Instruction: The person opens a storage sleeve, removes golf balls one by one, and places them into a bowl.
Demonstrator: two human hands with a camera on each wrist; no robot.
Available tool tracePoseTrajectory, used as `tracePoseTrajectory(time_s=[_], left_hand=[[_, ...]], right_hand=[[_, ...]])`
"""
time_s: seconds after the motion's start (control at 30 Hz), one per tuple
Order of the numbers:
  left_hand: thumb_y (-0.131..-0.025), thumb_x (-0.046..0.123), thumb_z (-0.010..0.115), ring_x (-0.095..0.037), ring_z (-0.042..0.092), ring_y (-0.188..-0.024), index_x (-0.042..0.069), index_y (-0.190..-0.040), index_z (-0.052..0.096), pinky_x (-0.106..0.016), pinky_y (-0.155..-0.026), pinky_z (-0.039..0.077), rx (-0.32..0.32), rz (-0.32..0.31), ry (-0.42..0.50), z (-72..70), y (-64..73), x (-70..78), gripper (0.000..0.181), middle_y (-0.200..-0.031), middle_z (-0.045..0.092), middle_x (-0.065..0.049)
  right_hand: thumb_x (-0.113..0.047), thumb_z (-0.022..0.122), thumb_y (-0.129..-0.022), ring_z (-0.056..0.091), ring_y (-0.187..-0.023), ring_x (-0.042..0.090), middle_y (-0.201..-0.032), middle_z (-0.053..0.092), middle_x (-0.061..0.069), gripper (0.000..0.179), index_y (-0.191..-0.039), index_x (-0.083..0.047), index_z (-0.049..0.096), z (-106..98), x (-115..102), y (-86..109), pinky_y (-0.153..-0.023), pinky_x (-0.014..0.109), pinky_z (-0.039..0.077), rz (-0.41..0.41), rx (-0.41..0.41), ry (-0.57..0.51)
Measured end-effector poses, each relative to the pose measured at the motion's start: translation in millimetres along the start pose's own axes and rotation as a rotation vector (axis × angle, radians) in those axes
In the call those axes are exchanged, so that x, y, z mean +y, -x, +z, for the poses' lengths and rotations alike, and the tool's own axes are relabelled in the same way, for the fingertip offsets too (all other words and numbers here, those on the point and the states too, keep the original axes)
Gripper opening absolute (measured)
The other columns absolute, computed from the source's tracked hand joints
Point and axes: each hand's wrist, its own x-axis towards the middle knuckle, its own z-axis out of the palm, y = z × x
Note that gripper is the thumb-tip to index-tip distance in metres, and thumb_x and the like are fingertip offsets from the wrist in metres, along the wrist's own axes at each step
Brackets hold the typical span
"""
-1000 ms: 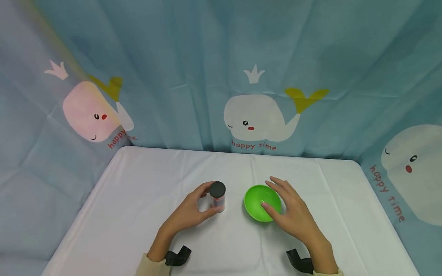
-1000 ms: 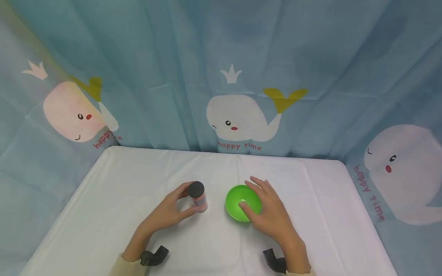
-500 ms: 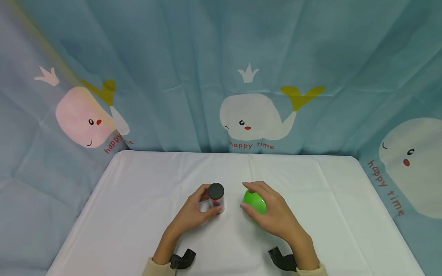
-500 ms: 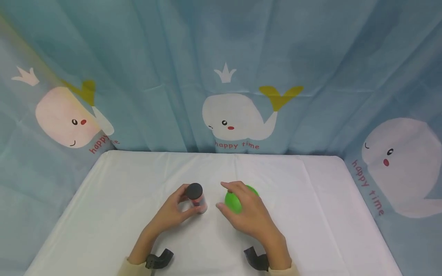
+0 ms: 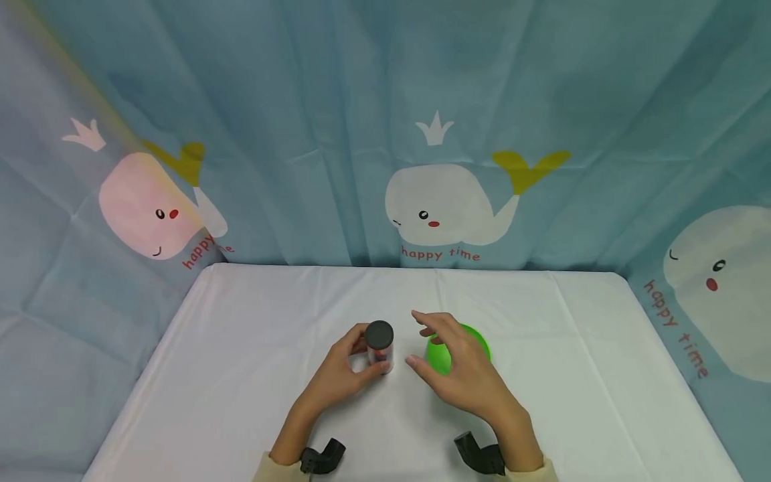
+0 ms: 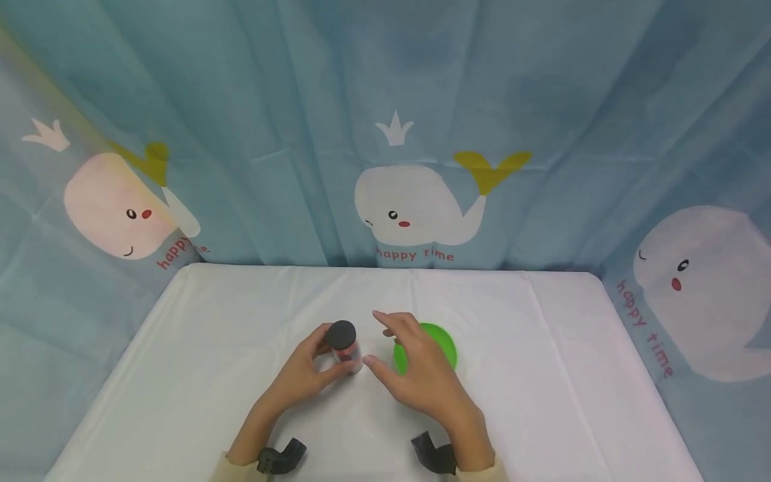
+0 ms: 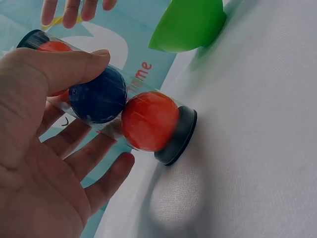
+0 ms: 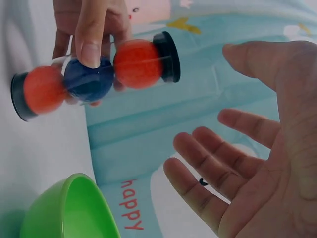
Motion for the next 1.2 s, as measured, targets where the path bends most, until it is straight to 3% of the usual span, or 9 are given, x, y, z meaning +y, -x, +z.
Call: tracePoseTrajectory(time_s=[0.3,0.57,0.8,1.03,1.2], left_hand=[[-0.092,0.021,0.085,-0.009,0.073,-0.112,0.026,-0.139,0.059,-0.034,-0.105,0.058,-0.003,0.075,-0.014,-2.0,-3.9,-2.3,0.054,-0.114,0.075,0.008],[-0.088,0.019,0.088,-0.009,0.068,-0.120,0.032,-0.138,0.061,-0.053,-0.105,0.056,-0.032,0.094,-0.074,-1.6,-1.5,5.9,0.059,-0.125,0.070,0.013],[-0.086,0.023,0.090,-0.007,0.066,-0.126,0.034,-0.137,0.063,-0.045,-0.110,0.054,-0.063,0.071,-0.153,0.8,0.1,11.3,0.059,-0.131,0.068,0.015],[-0.086,0.023,0.090,-0.007,0.065,-0.122,0.034,-0.137,0.064,-0.040,-0.106,0.056,-0.061,0.038,-0.217,-1.8,1.3,16.2,0.058,-0.129,0.067,0.014],[-0.086,0.023,0.091,-0.007,0.065,-0.121,0.032,-0.137,0.065,-0.039,-0.105,0.057,-0.057,0.048,-0.258,-2.6,1.2,17.5,0.058,-0.128,0.068,0.013]], right_hand=[[-0.023,0.083,-0.093,0.067,-0.115,0.008,-0.137,0.061,-0.007,0.061,-0.148,-0.025,0.058,5.3,2.1,-5.3,-0.093,0.041,0.063,0.000,0.007,-0.041],[-0.026,0.084,-0.093,0.067,-0.111,0.009,-0.132,0.063,-0.007,0.058,-0.146,-0.024,0.061,13.7,1.5,-5.1,-0.090,0.036,0.064,0.006,-0.009,-0.074],[-0.029,0.085,-0.092,0.066,-0.108,0.011,-0.127,0.062,-0.007,0.054,-0.142,-0.022,0.065,14.7,-0.3,0.2,-0.086,0.029,0.063,0.035,-0.034,-0.082],[-0.027,0.088,-0.089,0.065,-0.107,0.004,-0.120,0.063,-0.009,0.048,-0.133,-0.018,0.069,17.6,-1.1,-2.6,-0.086,0.025,0.062,0.037,-0.061,-0.094],[-0.025,0.090,-0.087,0.067,-0.104,0.006,-0.118,0.064,-0.006,0.050,-0.131,-0.015,0.071,17.3,-2.3,-3.5,-0.084,0.026,0.063,0.031,-0.056,-0.069]])
